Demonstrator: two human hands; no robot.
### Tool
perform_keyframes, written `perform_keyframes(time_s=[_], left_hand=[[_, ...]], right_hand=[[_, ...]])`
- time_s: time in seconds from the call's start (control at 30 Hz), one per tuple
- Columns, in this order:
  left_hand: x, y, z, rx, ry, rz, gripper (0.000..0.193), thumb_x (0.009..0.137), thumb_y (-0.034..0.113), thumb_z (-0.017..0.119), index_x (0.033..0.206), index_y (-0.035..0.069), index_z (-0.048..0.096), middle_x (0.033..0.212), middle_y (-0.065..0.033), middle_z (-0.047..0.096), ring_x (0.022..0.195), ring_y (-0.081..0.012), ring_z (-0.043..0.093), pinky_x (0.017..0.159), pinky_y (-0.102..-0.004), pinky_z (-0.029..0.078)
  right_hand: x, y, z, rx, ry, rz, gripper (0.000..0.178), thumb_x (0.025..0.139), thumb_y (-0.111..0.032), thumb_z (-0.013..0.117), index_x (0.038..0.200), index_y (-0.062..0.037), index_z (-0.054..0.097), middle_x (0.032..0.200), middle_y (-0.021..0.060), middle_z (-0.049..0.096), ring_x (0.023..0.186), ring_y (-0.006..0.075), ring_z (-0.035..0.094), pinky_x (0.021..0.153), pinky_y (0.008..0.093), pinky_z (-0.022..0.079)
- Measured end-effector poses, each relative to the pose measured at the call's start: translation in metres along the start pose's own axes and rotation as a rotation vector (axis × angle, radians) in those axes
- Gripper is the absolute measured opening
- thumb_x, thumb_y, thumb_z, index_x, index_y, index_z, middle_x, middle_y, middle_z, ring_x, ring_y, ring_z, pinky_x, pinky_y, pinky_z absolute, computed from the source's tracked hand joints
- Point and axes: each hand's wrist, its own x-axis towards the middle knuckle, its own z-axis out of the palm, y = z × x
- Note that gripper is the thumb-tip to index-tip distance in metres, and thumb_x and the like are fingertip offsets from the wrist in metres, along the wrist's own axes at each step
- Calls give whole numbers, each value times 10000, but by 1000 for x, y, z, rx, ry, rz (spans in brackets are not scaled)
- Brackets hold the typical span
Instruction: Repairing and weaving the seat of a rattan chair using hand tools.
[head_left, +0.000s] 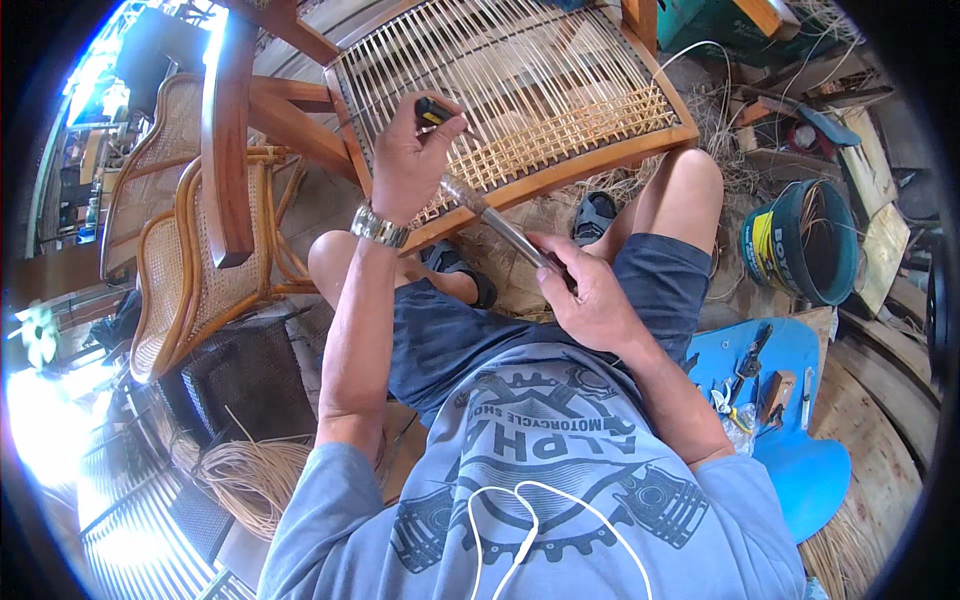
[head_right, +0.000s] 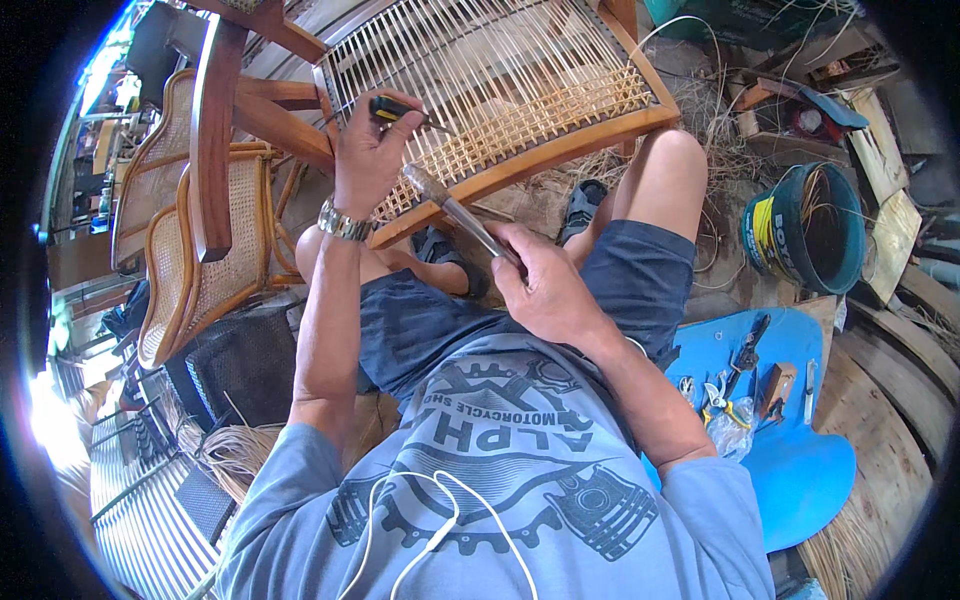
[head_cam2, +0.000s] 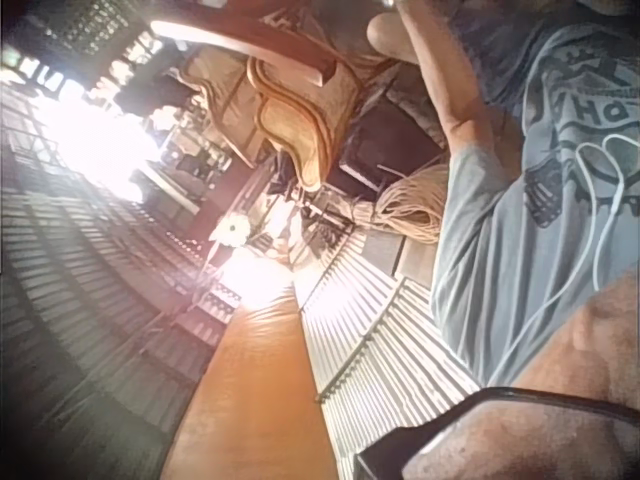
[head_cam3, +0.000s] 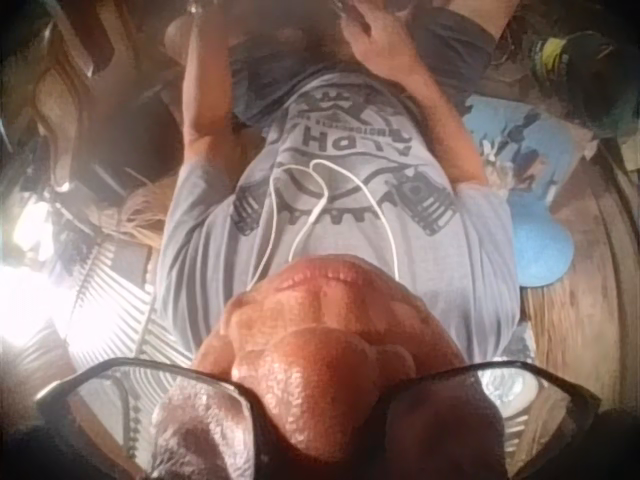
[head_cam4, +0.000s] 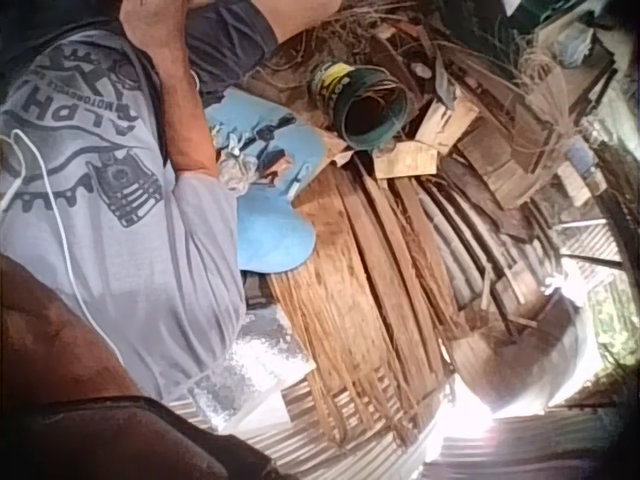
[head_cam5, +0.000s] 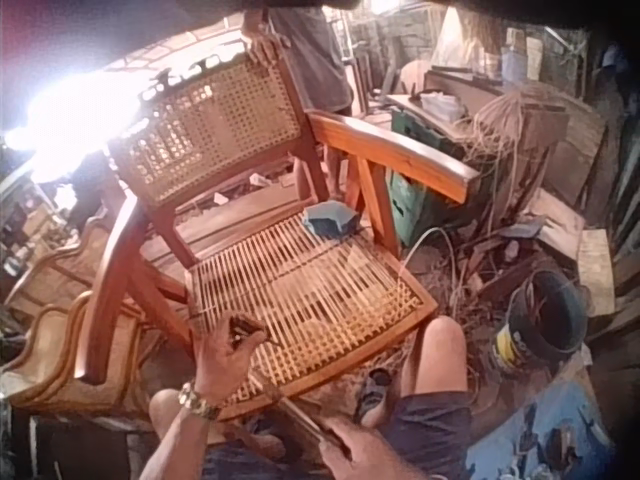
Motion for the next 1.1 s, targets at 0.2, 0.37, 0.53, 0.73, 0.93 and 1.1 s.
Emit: perform_keyframes(time_s=[0.2, 0.37, 0.53, 0.73, 0.93, 1.1], left_hand=[[-1, 1, 1, -7, -33, 17, 202, 954, 128, 740, 1123, 72, 644, 917, -34, 737, 807, -93, 701, 723, -267, 551], [1, 5, 1, -69, 24, 116, 219, 947, 137, 752, 1120, 66, 637, 894, -36, 733, 748, -97, 672, 674, -272, 535], [1, 7, 14, 11, -95, 92, 224, 948, 150, 747, 1123, 65, 635, 875, -53, 731, 753, -108, 674, 661, -290, 533], [5, 5, 11, -77, 10, 120, 220, 957, 166, 739, 1125, 72, 632, 884, -55, 740, 756, -119, 686, 673, -290, 540], [12, 9, 13, 88, 10, 170, 210, 961, 184, 738, 1115, 86, 634, 874, -52, 741, 730, -123, 688, 664, -290, 537], [14, 10, 16, 103, -55, 141, 212, 960, 193, 740, 1111, 89, 633, 859, -49, 738, 682, -121, 661, 627, -294, 517]], right_hand=[[3, -5, -2, -15, 111, 160, 361, 980, -42, 541, 1331, 36, 566, 1088, 211, 679, 1000, 288, 680, 918, 386, 517], [-8, -17, -10, -6, -40, 189, 369, 977, -48, 545, 1335, 40, 560, 1098, 224, 672, 1004, 297, 676, 926, 381, 513], [-2, -12, -14, -18, -78, 163, 377, 975, -61, 560, 1341, 33, 559, 1040, 208, 670, 918, 278, 669, 866, 374, 520], [-12, -2, -15, -65, 157, 85, 370, 987, -72, 568, 1340, 37, 555, 888, 144, 645, 763, 195, 617, 736, 327, 508], [0, -7, -37, -10, 227, 208, 356, 1007, -74, 578, 1353, 12, 561, 896, 43, 600, 776, 95, 536, 711, 278, 476], [21, -10, -62, 69, 241, 286, 348, 1027, -75, 561, 1366, 5, 568, 908, 22, 600, 798, 94, 542, 734, 265, 479]])
